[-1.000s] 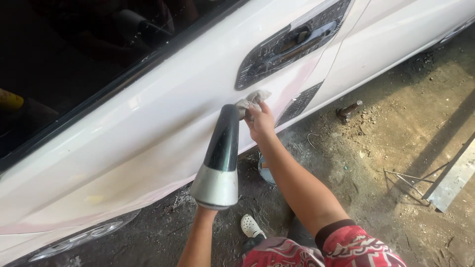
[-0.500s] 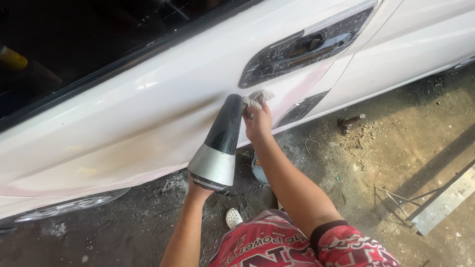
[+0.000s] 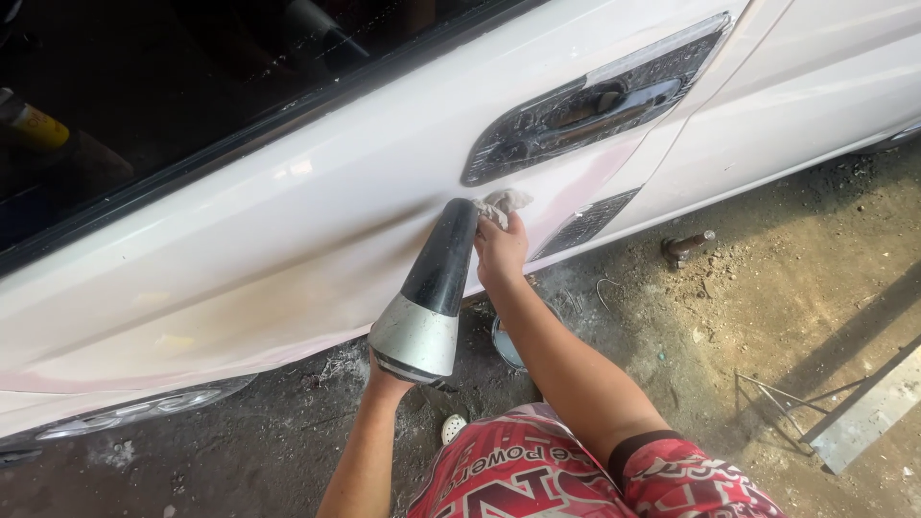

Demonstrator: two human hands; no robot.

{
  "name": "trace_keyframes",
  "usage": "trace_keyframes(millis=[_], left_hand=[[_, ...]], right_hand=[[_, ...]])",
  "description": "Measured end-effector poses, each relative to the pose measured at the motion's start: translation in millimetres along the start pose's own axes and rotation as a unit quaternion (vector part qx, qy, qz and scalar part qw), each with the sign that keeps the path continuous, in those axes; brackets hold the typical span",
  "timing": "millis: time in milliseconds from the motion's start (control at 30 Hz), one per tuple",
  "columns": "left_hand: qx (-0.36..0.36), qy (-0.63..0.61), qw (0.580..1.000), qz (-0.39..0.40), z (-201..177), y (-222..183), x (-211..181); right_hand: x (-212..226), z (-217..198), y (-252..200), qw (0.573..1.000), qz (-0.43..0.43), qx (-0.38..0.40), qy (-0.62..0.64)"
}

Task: Use a hair dryer to dry automotive body filler or paint on a car door.

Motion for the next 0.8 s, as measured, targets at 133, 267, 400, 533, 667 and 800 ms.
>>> trace_keyframes(millis=[133, 267, 400, 533, 667, 800], left_hand=[[0.013, -0.039, 0.999, -0.014, -3, -2, 15], [0.029, -0.062, 0.997, -0.041, 1, 8, 3], [0.045, -0.038, 0.997, -0.044, 5, 17, -7], [0.045, -0.03, 0.998, -0.042, 8, 24, -17], [0.026, -0.064, 0.996, -0.06, 7, 19, -14], [0.026, -0.07, 0.996, -0.039, 4, 13, -6]], right_hand=[[-3, -3, 8, 1.0, -0.018, 0.005, 0.018], [-4, -3, 9, 0.999, 0.0, -0.043, 0.011], [-7, -12, 19, 1.0, -0.013, -0.022, 0.008], [-7, -12, 19, 0.999, -0.006, -0.032, -0.011], [-3, -7, 14, 0.999, -0.011, -0.043, -0.011], [1, -9, 17, 0.999, 0.009, -0.046, -0.015]])
Point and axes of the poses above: each hand's wrist, its own y-axis towards the middle knuckle, its own z-axis out of the palm, x = y × z, the point moved 1 cm from there along y, towards the middle knuckle, and after that the axes turned 14 degrees about z, right-handed, at the moved point
